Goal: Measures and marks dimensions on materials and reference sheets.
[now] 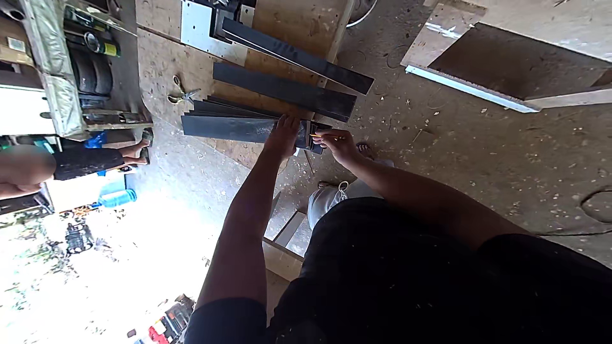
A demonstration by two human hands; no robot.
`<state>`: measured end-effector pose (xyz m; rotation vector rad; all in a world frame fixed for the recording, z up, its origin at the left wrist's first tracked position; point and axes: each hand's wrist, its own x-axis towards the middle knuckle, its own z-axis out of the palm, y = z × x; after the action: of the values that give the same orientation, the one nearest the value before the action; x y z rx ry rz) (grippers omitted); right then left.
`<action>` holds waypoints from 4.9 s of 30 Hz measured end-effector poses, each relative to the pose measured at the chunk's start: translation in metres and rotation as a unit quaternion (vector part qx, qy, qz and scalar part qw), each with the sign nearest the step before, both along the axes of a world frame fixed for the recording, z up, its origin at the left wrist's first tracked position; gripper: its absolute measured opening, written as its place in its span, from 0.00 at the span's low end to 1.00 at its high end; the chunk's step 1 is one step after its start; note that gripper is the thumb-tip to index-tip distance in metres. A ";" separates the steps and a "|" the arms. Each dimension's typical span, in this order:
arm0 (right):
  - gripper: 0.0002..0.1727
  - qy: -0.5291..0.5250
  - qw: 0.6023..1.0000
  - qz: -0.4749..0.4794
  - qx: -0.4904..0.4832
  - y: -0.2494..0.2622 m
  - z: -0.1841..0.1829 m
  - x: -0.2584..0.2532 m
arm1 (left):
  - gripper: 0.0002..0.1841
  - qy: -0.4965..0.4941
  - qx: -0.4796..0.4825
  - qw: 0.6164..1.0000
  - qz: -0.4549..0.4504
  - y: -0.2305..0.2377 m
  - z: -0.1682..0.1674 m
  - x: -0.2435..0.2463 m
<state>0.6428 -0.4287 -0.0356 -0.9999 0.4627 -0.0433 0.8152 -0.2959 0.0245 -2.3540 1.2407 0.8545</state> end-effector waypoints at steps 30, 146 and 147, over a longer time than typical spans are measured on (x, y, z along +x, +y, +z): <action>0.12 -0.132 0.673 0.653 -0.322 0.127 0.007 -0.122 | 0.22 0.136 -0.188 0.700 0.676 0.242 -0.018 -0.552; 0.17 -0.528 0.162 0.808 -0.207 0.560 -0.074 -0.489 | 0.38 -0.379 0.041 0.042 0.924 0.316 -0.240 -0.943; 0.19 -0.476 0.151 0.826 -0.263 0.521 -0.063 -0.452 | 0.38 -0.367 0.037 0.043 0.928 0.313 -0.240 -0.943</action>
<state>0.1910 0.0925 -0.0989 -1.3610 -2.2429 1.2132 -0.1279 0.0168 -0.2152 1.6307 2.4699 0.3447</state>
